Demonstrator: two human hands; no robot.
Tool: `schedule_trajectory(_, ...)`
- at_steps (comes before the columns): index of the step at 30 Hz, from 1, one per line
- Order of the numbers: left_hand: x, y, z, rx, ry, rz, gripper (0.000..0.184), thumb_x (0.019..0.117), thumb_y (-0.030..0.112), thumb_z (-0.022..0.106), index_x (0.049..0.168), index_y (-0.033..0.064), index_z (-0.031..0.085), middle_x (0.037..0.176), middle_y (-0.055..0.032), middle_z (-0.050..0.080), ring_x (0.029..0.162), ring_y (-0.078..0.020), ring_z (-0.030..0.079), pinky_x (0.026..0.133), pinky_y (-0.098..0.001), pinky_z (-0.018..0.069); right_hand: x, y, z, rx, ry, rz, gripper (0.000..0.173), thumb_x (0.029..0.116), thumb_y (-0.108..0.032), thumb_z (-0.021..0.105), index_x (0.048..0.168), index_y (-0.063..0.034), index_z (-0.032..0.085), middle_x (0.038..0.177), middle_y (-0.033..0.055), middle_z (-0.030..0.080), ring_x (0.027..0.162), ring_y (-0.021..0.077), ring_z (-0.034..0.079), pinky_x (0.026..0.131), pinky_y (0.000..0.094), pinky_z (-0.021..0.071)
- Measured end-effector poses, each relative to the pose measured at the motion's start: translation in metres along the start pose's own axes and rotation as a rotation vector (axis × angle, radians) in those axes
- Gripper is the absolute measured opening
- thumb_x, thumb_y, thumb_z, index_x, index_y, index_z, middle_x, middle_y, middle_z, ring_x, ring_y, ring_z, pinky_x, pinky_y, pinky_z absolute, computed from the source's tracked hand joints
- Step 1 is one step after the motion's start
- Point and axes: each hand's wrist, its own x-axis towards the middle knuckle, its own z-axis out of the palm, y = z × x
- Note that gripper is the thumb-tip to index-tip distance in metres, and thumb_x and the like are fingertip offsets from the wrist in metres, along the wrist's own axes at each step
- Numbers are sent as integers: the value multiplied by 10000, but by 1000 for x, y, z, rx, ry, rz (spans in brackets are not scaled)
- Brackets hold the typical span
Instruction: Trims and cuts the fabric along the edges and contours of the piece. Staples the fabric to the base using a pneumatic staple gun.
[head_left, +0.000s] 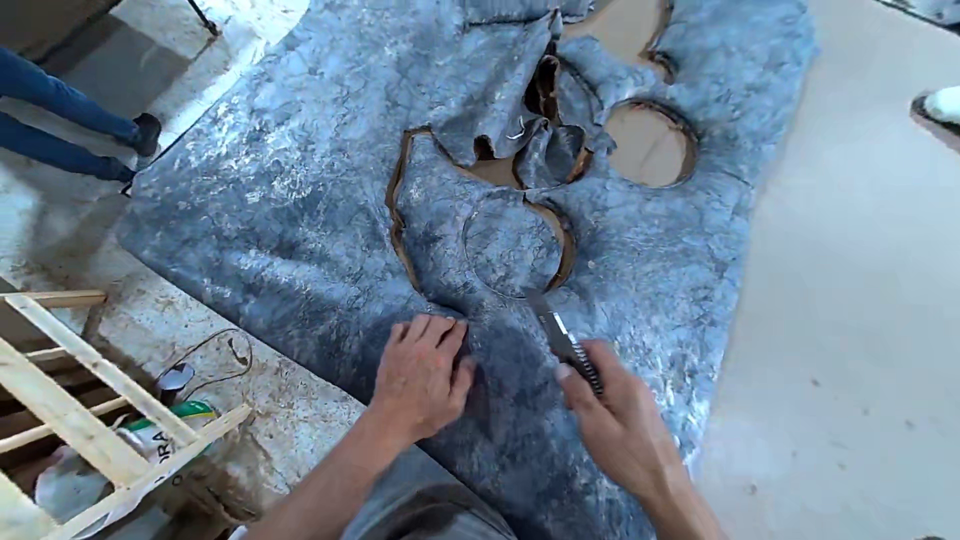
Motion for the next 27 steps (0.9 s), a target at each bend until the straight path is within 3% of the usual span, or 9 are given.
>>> schedule_trajectory(2,10,-28,-16,-21,86,17,328,969,258,523,1157,143,765,1196,-45,717,1163,-254,647,979,-502,518,6,-6,14,-30,-37,-66,399,1007,-494,474,1145,-173,668,719,-89,627,561,54,602,486,295,533)
schedule_trajectory(4,23,-56,-31,49,20,38,311,952,174,541,1189,108,732,1287,-67,685,1274,-276,599,1083,-531,456,10,-10,27,-35,-74,-75,404,1006,-505,497,1215,-217,688,767,-101,685,594,49,651,514,296,579)
schedule_trajectory(7,43,-89,-38,156,-117,169,373,994,288,482,1271,144,687,1397,-19,631,1424,-231,479,1203,-532,321,13,-16,43,-26,-95,-68,450,1015,-519,481,1319,-247,672,747,-105,677,575,50,631,512,307,566)
schedule_trajectory(10,62,-114,-47,189,-177,322,464,1019,401,433,1326,142,667,1464,-29,591,1476,-238,422,1222,-553,277,-10,-12,42,-29,191,17,384,1002,-460,528,1112,-142,713,702,-39,644,550,96,607,475,347,534)
schedule_trajectory(11,65,-119,-48,192,-197,365,475,1025,415,418,1335,152,666,1477,-33,580,1478,-243,419,1220,-558,277,-28,-3,36,-111,348,82,400,1000,-441,541,1075,-86,709,756,34,652,608,153,627,519,390,545)
schedule_trajectory(13,66,-123,-47,159,-212,451,469,1032,378,389,1333,160,675,1478,-65,576,1467,-274,432,1208,-577,292,-79,21,16,-254,566,278,469,1025,-356,560,1164,81,658,1132,299,637,1008,385,651,858,530,555)
schedule_trajectory(15,62,-124,-44,97,-207,505,454,1025,327,391,1323,158,690,1429,-53,609,1419,-259,487,1202,-551,324,-136,41,15,-222,711,599,521,1000,-297,600,1257,157,596,1299,353,577,1180,417,604,997,533,499)
schedule_trajectory(18,51,-118,-46,63,-208,488,398,1014,265,460,1281,114,714,1246,-83,662,1230,-288,583,1134,-513,393,-186,37,52,277,805,1006,441,1016,-318,598,1331,-16,538,1065,75,660,844,123,646,650,330,544)
schedule_trajectory(27,20,-119,-49,60,-201,463,368,995,264,493,1197,84,743,1132,-101,660,1130,-294,596,1006,-483,453,-183,24,101,929,1235,878,146,972,-84,656,1089,-56,575,840,40,611,566,86,554,486,229,503)
